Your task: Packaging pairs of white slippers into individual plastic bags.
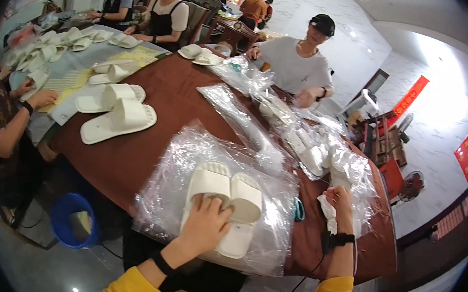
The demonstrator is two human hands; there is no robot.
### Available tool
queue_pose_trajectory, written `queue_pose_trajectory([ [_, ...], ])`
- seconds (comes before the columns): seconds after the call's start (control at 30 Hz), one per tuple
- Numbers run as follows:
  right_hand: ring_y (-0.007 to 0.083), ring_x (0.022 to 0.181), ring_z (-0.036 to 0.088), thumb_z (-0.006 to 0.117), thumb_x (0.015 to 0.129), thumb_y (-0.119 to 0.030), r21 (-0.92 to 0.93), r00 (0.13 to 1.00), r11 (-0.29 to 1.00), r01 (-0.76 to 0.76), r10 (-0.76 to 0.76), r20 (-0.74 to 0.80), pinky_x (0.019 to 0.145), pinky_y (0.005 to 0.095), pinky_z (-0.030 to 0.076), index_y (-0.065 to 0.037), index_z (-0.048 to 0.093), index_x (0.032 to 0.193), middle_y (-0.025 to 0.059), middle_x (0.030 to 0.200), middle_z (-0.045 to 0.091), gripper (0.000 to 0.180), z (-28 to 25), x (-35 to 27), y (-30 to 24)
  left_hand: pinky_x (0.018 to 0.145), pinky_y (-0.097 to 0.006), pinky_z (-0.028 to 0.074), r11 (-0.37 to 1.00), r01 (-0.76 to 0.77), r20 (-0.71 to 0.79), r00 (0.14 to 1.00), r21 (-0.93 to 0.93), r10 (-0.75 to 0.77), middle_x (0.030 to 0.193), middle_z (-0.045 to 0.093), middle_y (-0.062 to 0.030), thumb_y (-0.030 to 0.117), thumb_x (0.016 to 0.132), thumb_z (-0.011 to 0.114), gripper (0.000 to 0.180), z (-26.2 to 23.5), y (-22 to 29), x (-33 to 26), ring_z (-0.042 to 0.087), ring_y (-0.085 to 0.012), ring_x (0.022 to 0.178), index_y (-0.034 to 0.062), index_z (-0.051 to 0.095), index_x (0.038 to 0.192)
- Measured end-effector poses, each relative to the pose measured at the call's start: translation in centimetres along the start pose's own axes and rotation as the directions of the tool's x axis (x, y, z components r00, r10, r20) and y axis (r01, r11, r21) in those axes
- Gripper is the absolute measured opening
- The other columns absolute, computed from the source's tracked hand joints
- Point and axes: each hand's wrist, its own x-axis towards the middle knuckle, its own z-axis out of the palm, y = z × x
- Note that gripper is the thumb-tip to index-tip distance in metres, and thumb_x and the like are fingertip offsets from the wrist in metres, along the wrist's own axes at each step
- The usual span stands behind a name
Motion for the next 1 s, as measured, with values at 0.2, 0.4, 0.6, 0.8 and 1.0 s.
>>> queue_pose_trajectory([
  [0.2,0.0195,0.096,0.064,0.057,0.093,-0.018,0.573,0.981,0.797,0.191,-0.181,-0.074,0.080,0.0295,0.054,-0.007,0.057,0.099,0.0108,0.105,0.066,0.012,-10.5,-7.4,-0.8,0.108,-0.055,0.030,1.000,-0.030,-0.026,0.999,0.005,0.030,0.106,0.048,-0.0130,0.029,0.086,0.065,0.040,-0.1,0.8,0.0,0.046,-0.0336,0.110,0.0117,0.064,0.121],
  [0.4,0.0151,0.081,0.059,0.056,0.089,-0.016,0.176,0.832,0.839,0.514,-0.438,-0.342,0.074,0.0260,0.048,-0.005,0.050,0.084,0.0086,0.091,0.064,0.013,-5.1,-19.5,-7.3,0.095,-0.046,0.044,0.993,-0.003,-0.097,0.995,-0.119,-0.009,0.099,0.054,-0.0106,0.020,0.083,0.068,0.031,-0.8,0.9,0.0,0.054,-0.0314,0.101,0.0109,0.067,0.113],
  [0.6,0.0175,0.069,0.061,0.059,0.069,0.010,-0.407,0.758,0.651,0.641,-0.620,0.202,0.063,0.0297,0.050,-0.002,0.050,0.075,0.0108,0.081,0.062,0.016,4.7,-26.5,-6.1,0.074,-0.032,0.052,0.922,-0.235,-0.275,0.950,-0.309,0.150,0.106,0.062,-0.0067,0.006,0.075,0.071,0.042,-6.9,6.6,-2.6,0.061,-0.0220,0.086,0.0102,0.069,0.116],
  [0.8,0.0273,0.089,0.064,0.066,0.082,-0.006,-0.305,0.734,0.729,0.612,-0.382,0.561,0.072,0.0343,0.053,-0.002,0.061,0.099,0.0170,0.105,0.064,0.018,6.4,-29.5,-4.6,0.077,-0.032,0.053,0.769,-0.412,-0.128,0.906,-0.488,0.404,0.104,0.063,-0.0061,0.008,0.079,0.066,0.042,-6.3,8.5,-3.7,0.062,-0.0219,0.084,0.0062,0.062,0.121],
  [1.0,0.0189,0.065,0.059,0.061,0.080,0.003,-0.144,0.770,0.798,0.585,-0.490,0.409,0.058,0.0266,0.045,0.000,0.052,0.077,0.0127,0.082,0.064,0.010,3.6,-30.2,-6.1,0.073,-0.036,0.053,0.846,-0.281,-0.058,0.956,-0.454,0.287,0.093,0.064,-0.0062,0.011,0.082,0.074,0.021,-5.4,5.0,-3.9,0.063,-0.0253,0.083,0.0077,0.065,0.100],
])
